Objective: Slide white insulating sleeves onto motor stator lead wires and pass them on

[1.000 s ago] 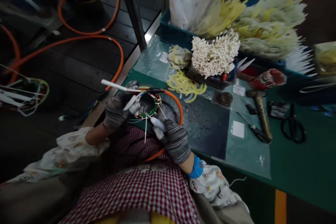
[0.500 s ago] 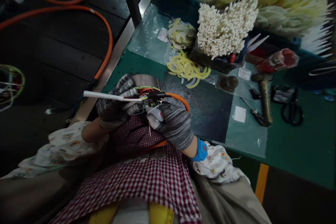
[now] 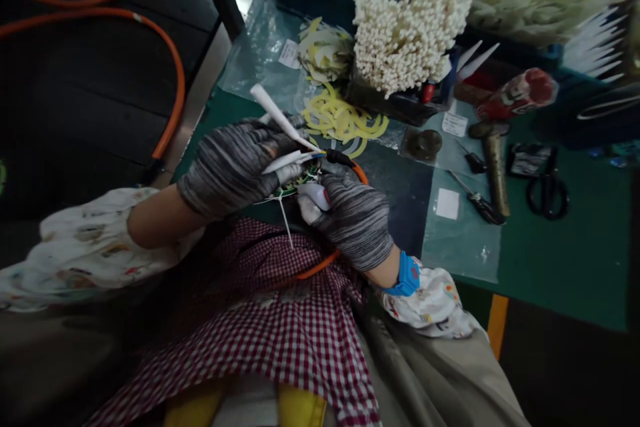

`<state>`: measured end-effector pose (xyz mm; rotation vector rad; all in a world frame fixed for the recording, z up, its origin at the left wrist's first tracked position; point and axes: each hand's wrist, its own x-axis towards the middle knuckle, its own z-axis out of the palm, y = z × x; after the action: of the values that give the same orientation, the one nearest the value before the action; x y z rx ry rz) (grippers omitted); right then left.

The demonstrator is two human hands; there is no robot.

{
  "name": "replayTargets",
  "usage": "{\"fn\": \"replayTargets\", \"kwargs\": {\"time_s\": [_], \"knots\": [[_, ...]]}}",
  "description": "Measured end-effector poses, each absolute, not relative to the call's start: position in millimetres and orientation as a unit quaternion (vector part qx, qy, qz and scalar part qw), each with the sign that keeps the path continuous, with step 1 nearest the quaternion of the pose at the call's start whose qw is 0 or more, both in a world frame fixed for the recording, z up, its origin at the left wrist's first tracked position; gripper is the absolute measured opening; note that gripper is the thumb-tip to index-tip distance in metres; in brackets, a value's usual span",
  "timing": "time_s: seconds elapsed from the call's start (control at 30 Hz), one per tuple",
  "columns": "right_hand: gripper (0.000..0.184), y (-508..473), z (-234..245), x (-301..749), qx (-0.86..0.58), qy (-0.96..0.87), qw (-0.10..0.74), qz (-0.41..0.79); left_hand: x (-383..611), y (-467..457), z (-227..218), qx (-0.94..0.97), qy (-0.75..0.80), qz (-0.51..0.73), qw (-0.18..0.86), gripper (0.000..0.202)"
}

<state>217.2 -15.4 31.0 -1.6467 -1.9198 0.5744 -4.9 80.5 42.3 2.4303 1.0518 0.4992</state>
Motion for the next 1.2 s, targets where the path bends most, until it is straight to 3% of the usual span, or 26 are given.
{"fn": "replayTargets", "kwargs": {"time_s": [0.17, 0.27, 0.43, 0.53, 0.73, 0.93, 1.1, 1.2], "knots": [[0.041, -12, 31, 227, -0.611, -0.73, 0.256, 0.165, 14, 103, 48, 0.899, 0.359, 0.135, 0.21, 0.04], [0.037, -12, 31, 234, -0.621, -0.725, 0.254, 0.157, 28, 113, 53, 0.913, 0.351, 0.107, 0.178, 0.041], [0.037, -5, 24, 235, -0.646, -0.731, 0.218, 0.039, 64, 116, 93, 0.907, 0.393, -0.093, 0.12, 0.041], [0.036, -3, 16, 230, -0.644, -0.728, 0.234, 0.032, 77, 113, 113, 0.895, 0.407, -0.148, 0.109, 0.044], [0.038, -12, 7, 233, -0.667, -0.674, 0.302, 0.098, 82, 115, 106, 0.892, 0.41, -0.159, 0.104, 0.044], [0.036, -33, 0, 262, -0.696, -0.515, 0.454, 0.213, 69, 107, 102, 0.892, 0.411, -0.162, 0.099, 0.05], [0.043, 0, -13, 320, -0.718, -0.473, 0.488, 0.15, 38, 95, 84, 0.899, 0.409, -0.126, 0.09, 0.081], [0.053, 34, -28, 354, -0.695, -0.492, 0.514, 0.103, 27, 91, 68, 0.903, 0.419, -0.073, 0.07, 0.08]]}}
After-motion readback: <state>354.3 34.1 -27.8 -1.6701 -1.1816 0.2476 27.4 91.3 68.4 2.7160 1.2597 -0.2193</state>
